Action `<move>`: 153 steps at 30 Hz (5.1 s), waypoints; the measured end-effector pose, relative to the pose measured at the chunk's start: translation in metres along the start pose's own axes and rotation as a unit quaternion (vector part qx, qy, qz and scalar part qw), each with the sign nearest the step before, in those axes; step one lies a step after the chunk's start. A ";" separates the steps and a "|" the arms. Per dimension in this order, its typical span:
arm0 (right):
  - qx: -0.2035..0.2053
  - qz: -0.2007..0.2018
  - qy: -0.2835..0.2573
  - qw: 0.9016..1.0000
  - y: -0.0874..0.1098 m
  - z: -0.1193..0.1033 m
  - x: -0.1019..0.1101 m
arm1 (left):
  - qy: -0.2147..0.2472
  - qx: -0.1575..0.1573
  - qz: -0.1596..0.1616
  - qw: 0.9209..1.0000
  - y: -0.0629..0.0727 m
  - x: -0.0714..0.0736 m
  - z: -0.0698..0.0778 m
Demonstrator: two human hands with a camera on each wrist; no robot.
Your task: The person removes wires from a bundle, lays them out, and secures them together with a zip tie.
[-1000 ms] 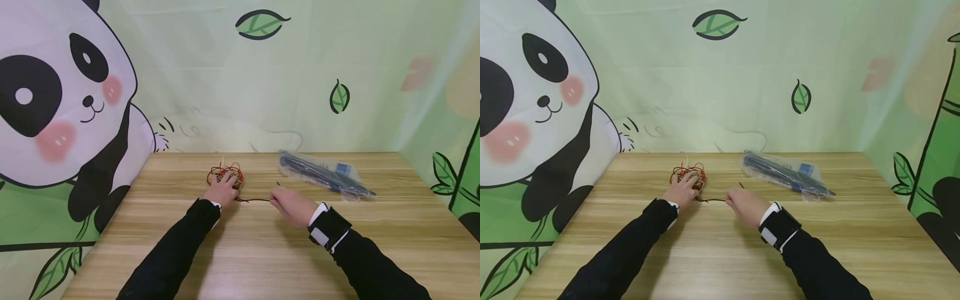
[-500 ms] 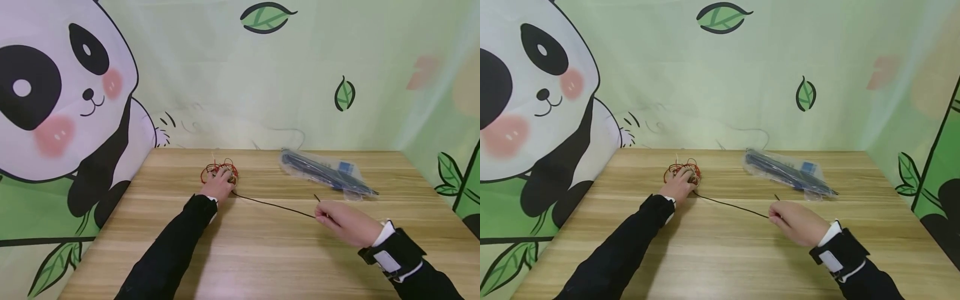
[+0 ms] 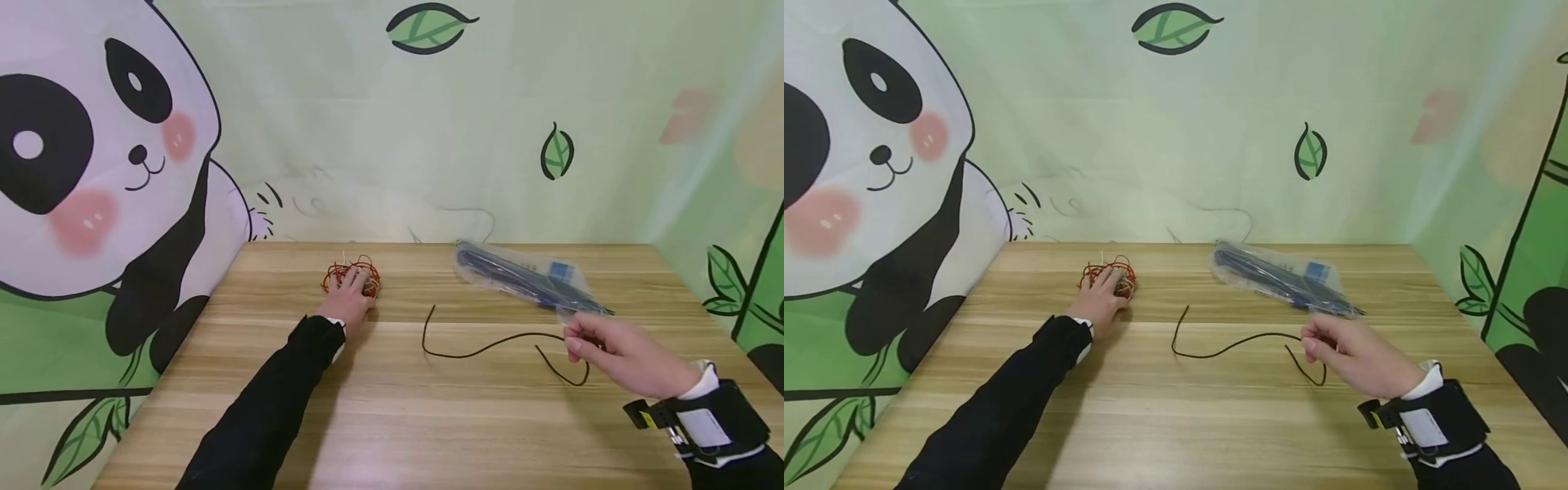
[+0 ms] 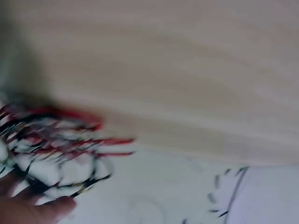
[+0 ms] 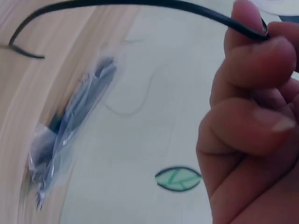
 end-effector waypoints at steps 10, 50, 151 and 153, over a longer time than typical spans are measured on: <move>0.068 -0.046 -0.012 0.997 -0.016 -0.029 -0.042 | 0.043 -0.200 0.084 0.975 0.024 0.075 0.124; -0.009 -0.095 0.146 0.985 0.001 0.032 -0.097 | 0.141 -0.234 0.080 0.959 0.121 0.038 0.075; 0.024 -0.012 0.292 0.956 -0.224 -0.072 -0.183 | 0.056 0.041 -0.025 0.997 0.022 0.041 -0.015; 0.012 -0.002 0.305 0.952 -0.233 -0.069 -0.192 | 0.058 0.040 -0.031 0.997 0.019 0.039 -0.016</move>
Point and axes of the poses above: each hand's wrist, its own y-axis away from the middle knuckle, its own x-axis out of the back of the hand, z = x × y, the point moved 8 cm from there along -y, towards the middle knuckle, and after that the axes turned 7 degrees about -x, right-handed, at the moved point
